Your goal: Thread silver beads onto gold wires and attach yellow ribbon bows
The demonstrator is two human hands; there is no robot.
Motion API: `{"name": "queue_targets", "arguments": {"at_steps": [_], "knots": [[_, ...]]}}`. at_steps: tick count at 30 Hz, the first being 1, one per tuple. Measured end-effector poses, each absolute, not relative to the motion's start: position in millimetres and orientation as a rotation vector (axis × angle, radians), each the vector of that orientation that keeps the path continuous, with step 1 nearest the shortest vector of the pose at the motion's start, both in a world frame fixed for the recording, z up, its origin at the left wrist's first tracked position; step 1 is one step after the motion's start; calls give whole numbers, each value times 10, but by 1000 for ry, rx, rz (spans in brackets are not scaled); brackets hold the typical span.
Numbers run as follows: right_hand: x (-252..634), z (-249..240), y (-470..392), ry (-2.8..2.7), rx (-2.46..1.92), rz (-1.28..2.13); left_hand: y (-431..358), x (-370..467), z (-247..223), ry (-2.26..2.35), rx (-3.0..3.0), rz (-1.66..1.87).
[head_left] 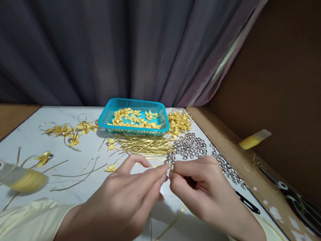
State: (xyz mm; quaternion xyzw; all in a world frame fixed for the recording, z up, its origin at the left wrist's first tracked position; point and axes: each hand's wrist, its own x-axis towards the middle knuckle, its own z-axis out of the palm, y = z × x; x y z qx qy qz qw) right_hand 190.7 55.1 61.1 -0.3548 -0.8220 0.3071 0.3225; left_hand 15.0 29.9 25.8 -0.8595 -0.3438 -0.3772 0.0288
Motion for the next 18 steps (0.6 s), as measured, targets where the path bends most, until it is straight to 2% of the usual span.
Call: {"name": "queue_targets", "arguments": {"at_steps": [18], "knots": [[1902,602,556,-2167,-922,805,298,136,237,-971,-2638,-1110]]}}
